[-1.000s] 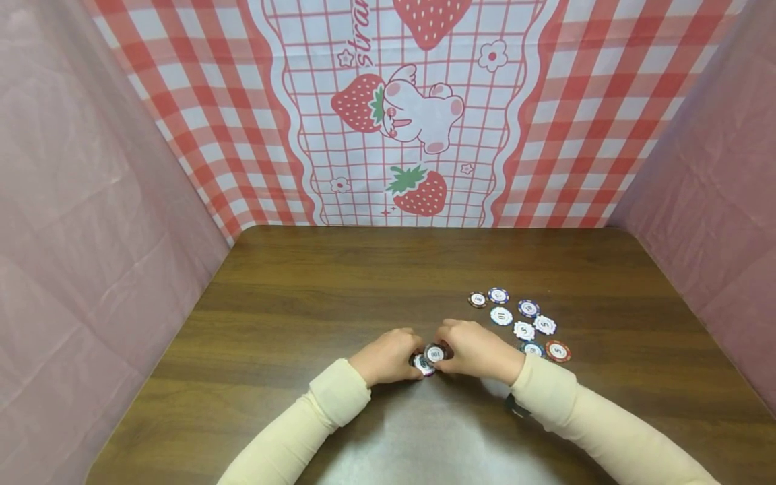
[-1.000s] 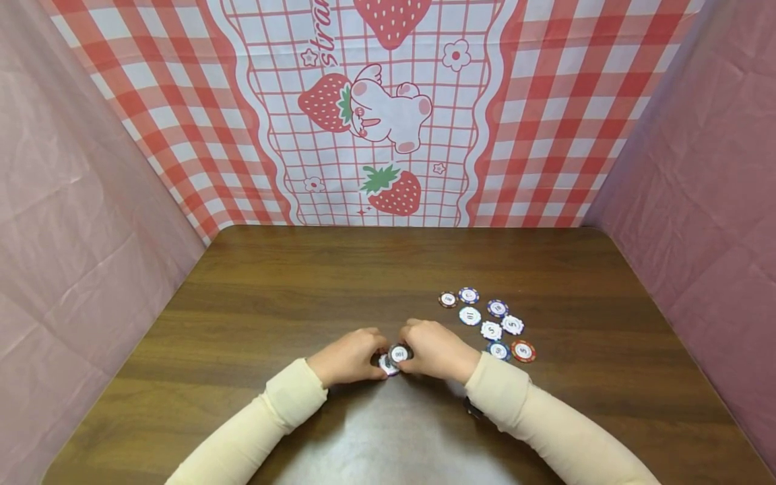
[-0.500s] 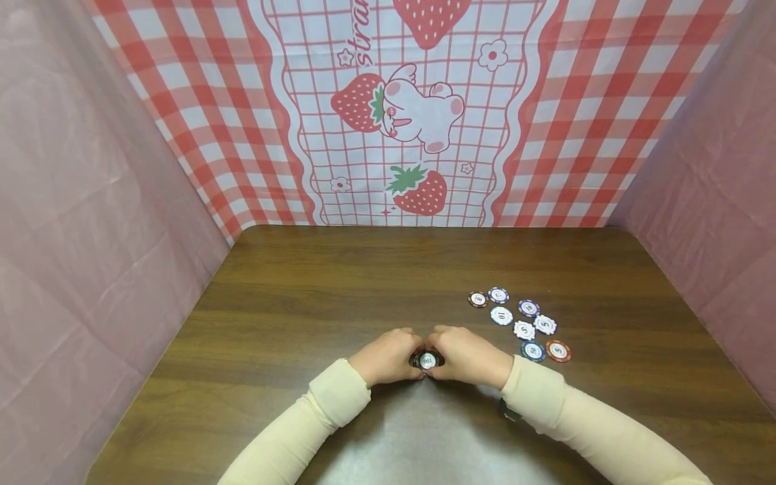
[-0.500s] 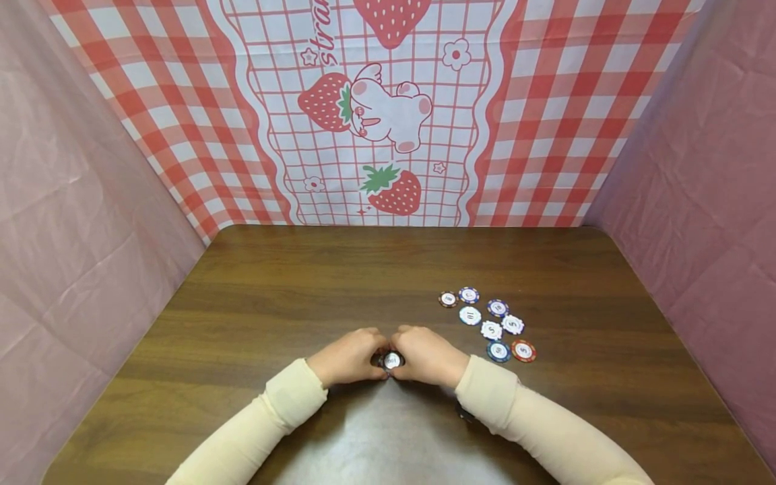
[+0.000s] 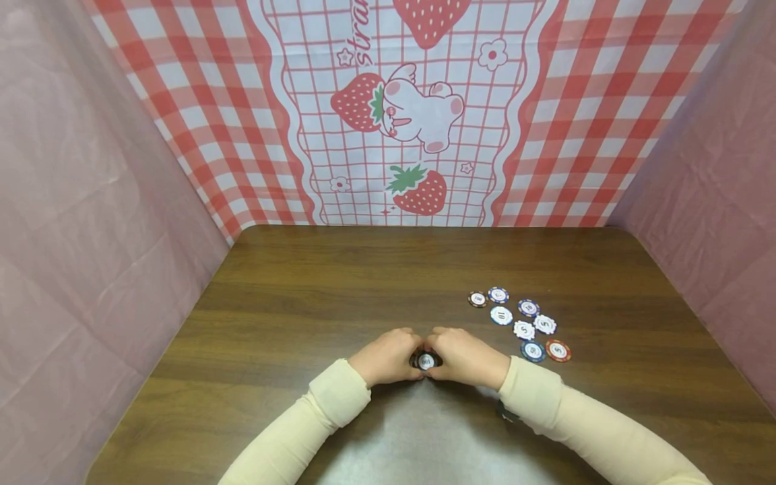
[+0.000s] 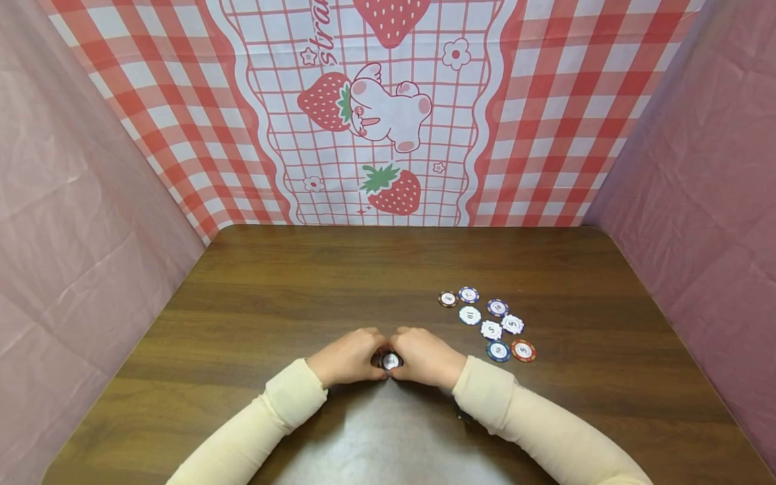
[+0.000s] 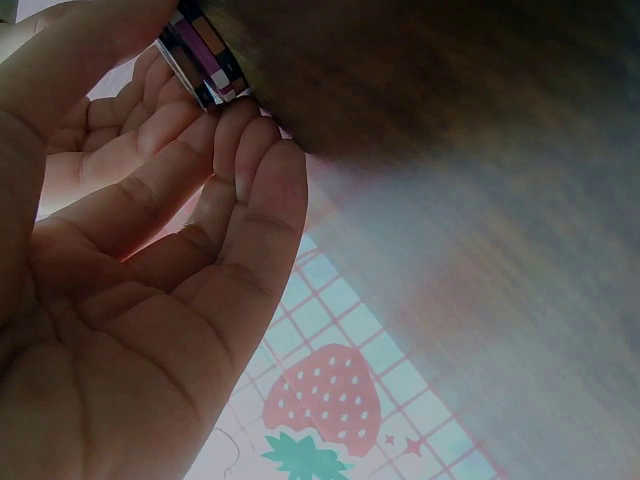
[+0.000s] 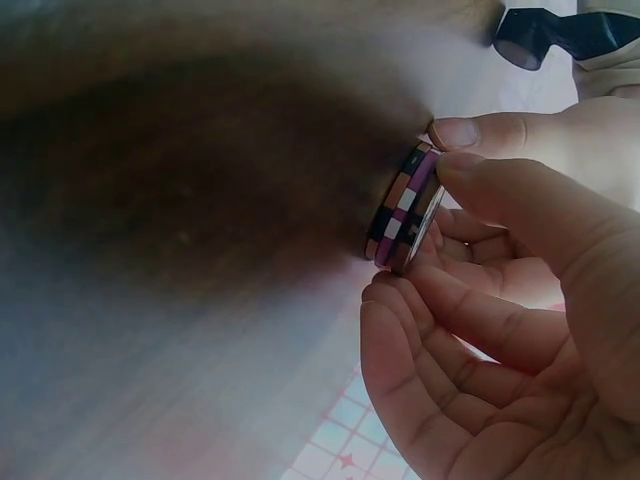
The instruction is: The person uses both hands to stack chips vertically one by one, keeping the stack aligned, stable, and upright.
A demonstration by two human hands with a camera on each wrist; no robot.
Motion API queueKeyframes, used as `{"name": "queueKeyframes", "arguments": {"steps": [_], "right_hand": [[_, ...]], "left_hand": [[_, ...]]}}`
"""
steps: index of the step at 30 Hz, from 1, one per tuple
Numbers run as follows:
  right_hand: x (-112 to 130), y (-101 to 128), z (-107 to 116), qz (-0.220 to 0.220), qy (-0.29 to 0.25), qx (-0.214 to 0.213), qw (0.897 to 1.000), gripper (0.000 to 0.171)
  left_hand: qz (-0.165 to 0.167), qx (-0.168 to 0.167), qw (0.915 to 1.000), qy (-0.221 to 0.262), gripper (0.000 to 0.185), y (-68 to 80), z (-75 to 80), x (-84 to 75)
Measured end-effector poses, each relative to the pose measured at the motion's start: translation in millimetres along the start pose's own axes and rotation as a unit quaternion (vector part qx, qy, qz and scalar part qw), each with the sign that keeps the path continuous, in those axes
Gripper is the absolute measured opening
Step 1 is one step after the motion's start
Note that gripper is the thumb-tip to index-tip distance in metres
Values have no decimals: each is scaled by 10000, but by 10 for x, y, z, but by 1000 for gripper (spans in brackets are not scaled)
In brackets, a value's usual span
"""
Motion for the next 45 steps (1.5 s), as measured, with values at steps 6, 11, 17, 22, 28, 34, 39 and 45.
{"name": "queueKeyframes", "arguments": {"steps": [6, 11, 17, 22, 28, 34, 39, 45], "right_hand": [[14, -5, 19, 68, -19, -31, 10000, 17], [10, -5, 19, 96, 0, -22, 10000, 17], [-66, 11, 41, -7, -79, 7, 10000, 20], [-224, 23, 143, -291, -65, -39, 9995, 28], [-455, 24, 306, -671, -38, -214, 9975, 34], [-778, 40, 371, -1177, -160, -139, 9928, 38], [-1058, 46, 368, -1520, -149, -49, 9883, 42], [-1333, 55, 302, -1800, 9, 121, 9836, 41]], "left_hand": [[-12, 29, 10000, 9, 23, -8, -1, -3], [27, 76, 10000, 6, 26, -15, -9, 8], [53, 112, 9999, 40, 25, -12, -7, 4], [32, 128, 9999, 13, 24, -9, -9, -2], [52, 164, 9998, -31, 27, -5, -15, -1], [-3, 129, 9999, -23, 25, -3, -17, -8], [-54, 94, 9999, -11, 23, 3, -15, -16], [-79, 47, 10000, -25, 23, 5, -8, -15]]}}
Point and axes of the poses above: each hand's wrist, its own y-axis away from the middle knuckle, its own z-axis out of the back of the hand, x = y × z, the point moved 9 cm from there along -y, towards the middle knuckle, and after that the axes turned 9 degrees about y, right-handed, at the moved point
